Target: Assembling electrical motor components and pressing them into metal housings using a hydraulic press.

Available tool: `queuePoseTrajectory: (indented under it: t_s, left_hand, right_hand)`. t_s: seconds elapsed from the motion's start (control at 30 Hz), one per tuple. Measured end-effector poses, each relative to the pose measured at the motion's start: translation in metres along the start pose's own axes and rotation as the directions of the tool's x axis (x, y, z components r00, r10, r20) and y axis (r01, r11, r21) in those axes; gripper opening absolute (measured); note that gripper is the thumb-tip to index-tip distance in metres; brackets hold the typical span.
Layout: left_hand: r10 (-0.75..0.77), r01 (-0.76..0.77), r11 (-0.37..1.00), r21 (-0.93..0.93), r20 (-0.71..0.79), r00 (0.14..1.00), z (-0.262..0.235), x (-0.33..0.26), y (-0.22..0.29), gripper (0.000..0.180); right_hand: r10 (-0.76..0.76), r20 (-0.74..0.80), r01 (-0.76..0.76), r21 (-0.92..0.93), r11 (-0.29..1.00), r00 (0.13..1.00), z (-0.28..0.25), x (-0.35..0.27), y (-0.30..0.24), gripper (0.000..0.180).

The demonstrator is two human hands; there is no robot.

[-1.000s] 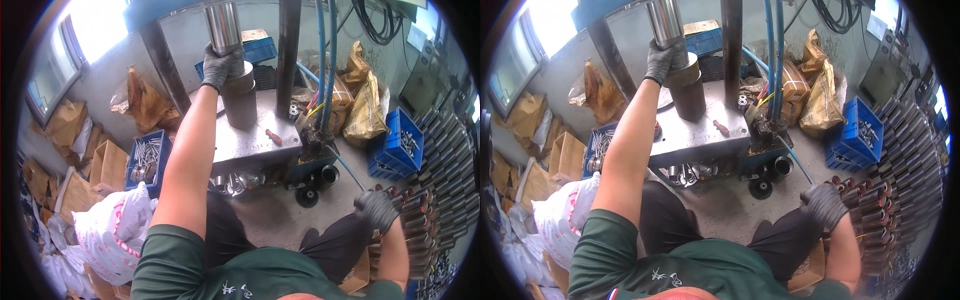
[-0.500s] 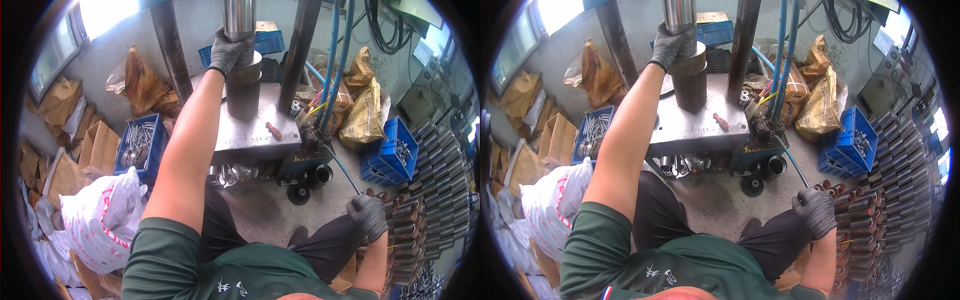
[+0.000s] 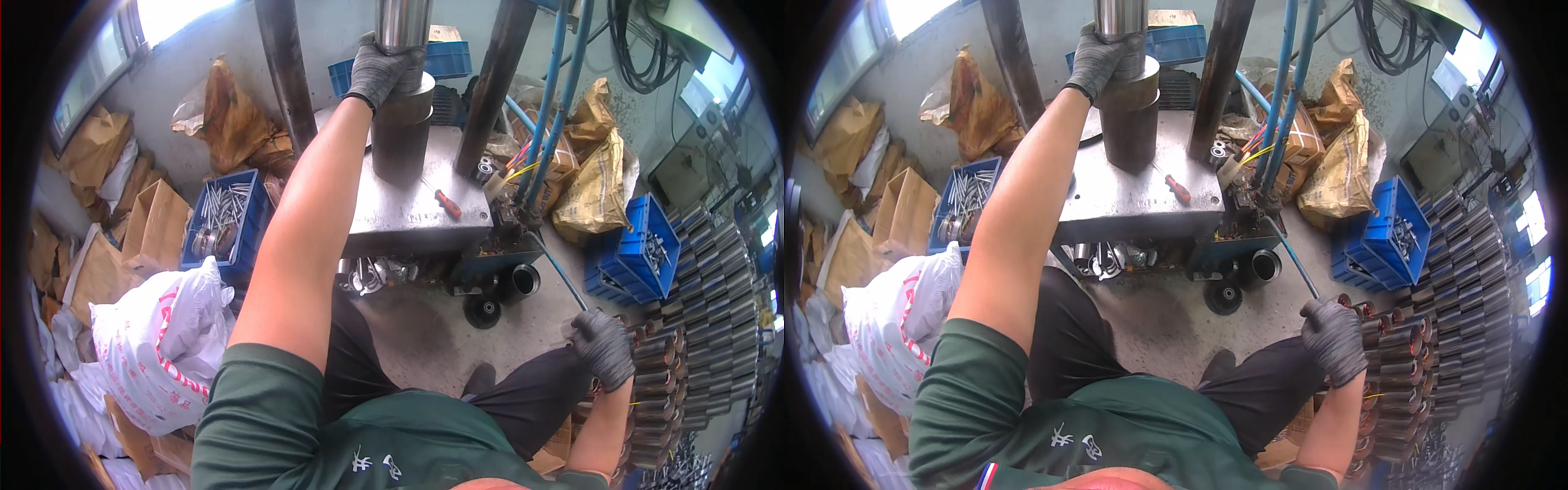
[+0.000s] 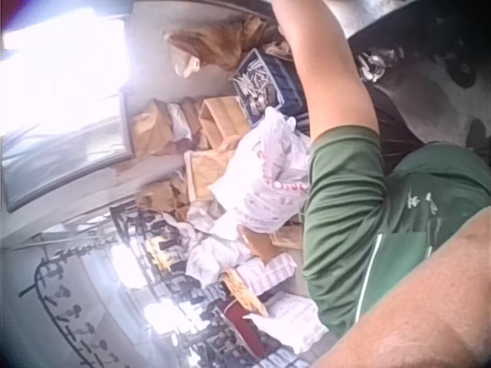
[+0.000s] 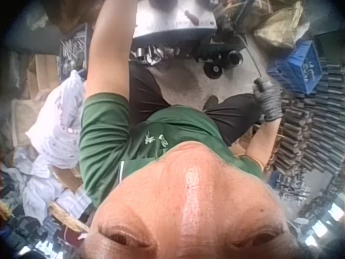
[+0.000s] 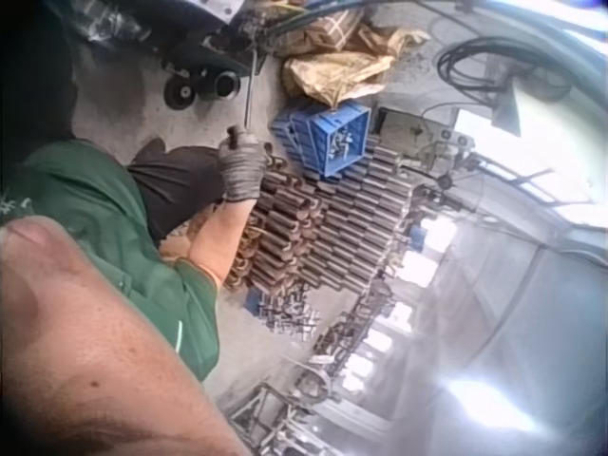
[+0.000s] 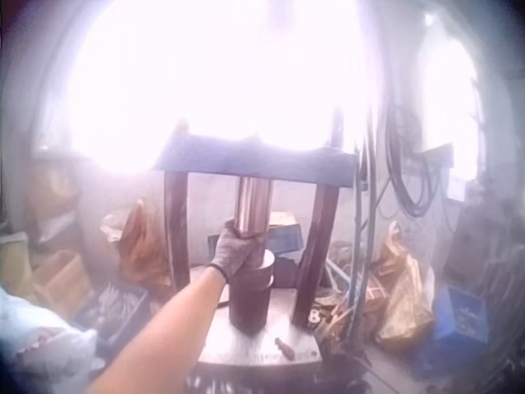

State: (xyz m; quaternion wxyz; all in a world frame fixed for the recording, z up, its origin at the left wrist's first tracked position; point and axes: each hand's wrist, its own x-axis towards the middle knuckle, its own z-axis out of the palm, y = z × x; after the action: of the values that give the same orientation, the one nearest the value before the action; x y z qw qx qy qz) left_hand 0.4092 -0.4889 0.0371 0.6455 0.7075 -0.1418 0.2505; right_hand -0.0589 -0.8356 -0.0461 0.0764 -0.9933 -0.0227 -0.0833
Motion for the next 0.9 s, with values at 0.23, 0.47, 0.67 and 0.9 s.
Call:
queuePoseTrajectory:
  t_s: [0.23, 0.47, 0.67, 0.9]
  left_hand:
    - [0.056, -0.056, 0.998, -0.002, 0.117, 0.992, -0.014, 0.007, -0.01, 0.091]
    - [0.142, -0.133, 0.985, -0.106, 0.081, 0.987, -0.003, 0.01, -0.024, 0.084]
    - [0.191, -0.191, 0.982, 0.012, -0.052, 0.98, -0.002, 0.013, -0.029, 0.089]
    - [0.156, -0.146, 0.938, 0.316, -0.007, 0.988, 0.005, -0.012, 0.025, 0.081]
  right_hand:
    - [-0.222, -0.664, 0.155, -0.159, 0.975, 0.714, -0.054, 0.123, 0.006, 0.011]
    - [0.033, -0.572, -0.087, -0.067, 0.994, 0.819, -0.09, 0.207, 0.024, 0.033]
    - [0.109, -0.139, -0.065, 0.293, 0.954, 0.984, -0.069, 0.108, 0.013, 0.04]
    - [0.02, 0.083, -0.034, 0.163, 0.986, 0.996, 0.006, -0.009, 0.001, 0.017]
